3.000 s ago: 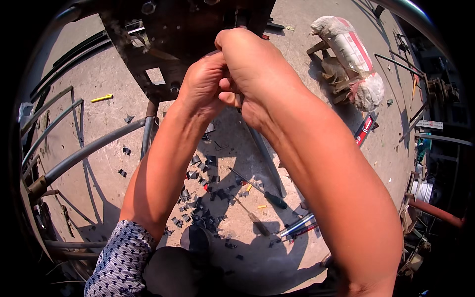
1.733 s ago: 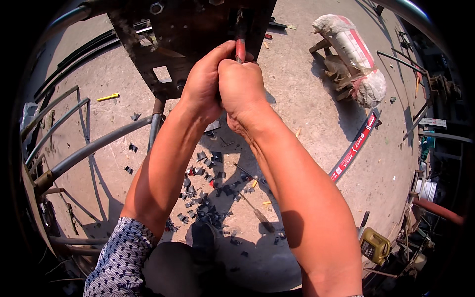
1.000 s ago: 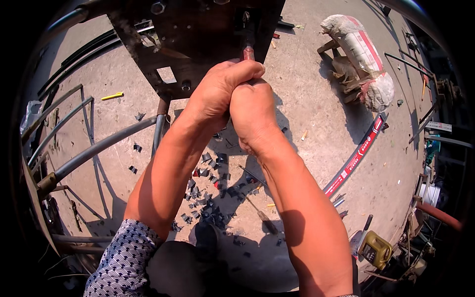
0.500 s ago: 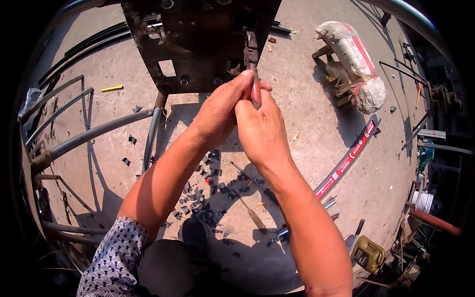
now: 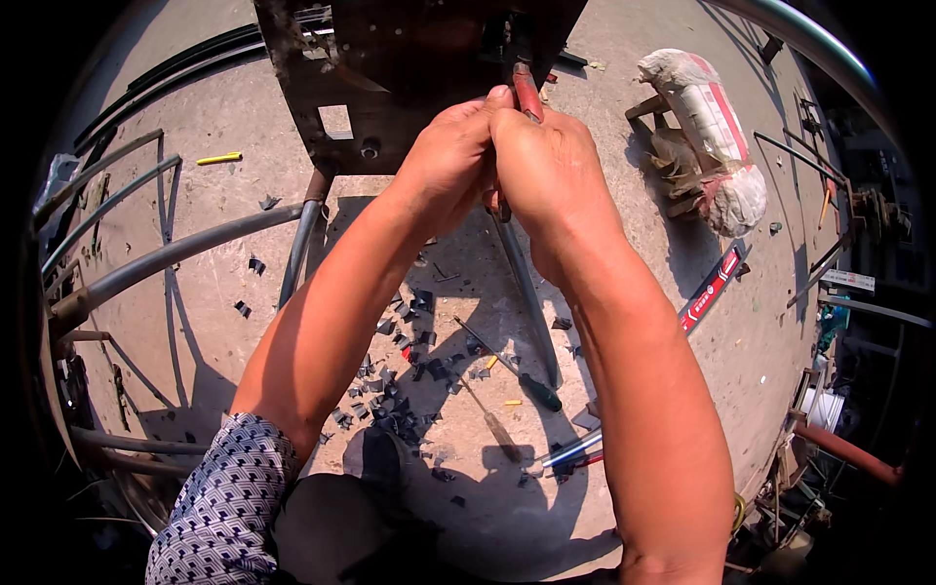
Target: The person uses pliers and a screwdriver to remove and adjust components on a metal frame. They repeatedly insert and remove a metal rod, then use a hammer and chisel to tap and align parts of the frame.
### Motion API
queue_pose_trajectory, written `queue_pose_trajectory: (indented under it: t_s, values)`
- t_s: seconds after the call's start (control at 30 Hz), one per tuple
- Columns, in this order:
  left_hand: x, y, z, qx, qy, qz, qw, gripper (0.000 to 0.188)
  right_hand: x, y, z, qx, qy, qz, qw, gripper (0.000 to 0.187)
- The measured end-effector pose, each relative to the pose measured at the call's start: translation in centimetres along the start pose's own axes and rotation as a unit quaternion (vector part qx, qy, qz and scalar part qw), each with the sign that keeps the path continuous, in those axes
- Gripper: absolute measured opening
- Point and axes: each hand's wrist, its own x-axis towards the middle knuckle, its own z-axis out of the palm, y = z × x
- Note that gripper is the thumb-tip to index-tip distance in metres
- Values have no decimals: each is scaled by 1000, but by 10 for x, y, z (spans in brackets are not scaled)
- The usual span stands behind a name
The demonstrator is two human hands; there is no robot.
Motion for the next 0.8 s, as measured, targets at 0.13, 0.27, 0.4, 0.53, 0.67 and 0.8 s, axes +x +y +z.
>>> queue_pose_trajectory:
  t_s: [0.13,0.27,0.4,0.53,0.67,0.8]
  values:
    - [2,7,1,2,17,-9,1000,39,7,-7,6,18,25,21,999,21]
    - [3,13,2,-11,46,-10,999,36,19,-9,18,56,75,19,995,29]
    - [1,24,8,-34,74,-24,996,32,27,-12,29,85,129,23,988,32]
    - [6,19,-5,-33,51,-35,998,25,30,-6,26,66,96,23,993,37]
    - [15,10,-11,-42,48,-24,998,21,33,5,30,28,133,-14,991,28]
    - [15,12,-12,-1,76,-28,997,21,29,-4,35,65,142,14,988,21]
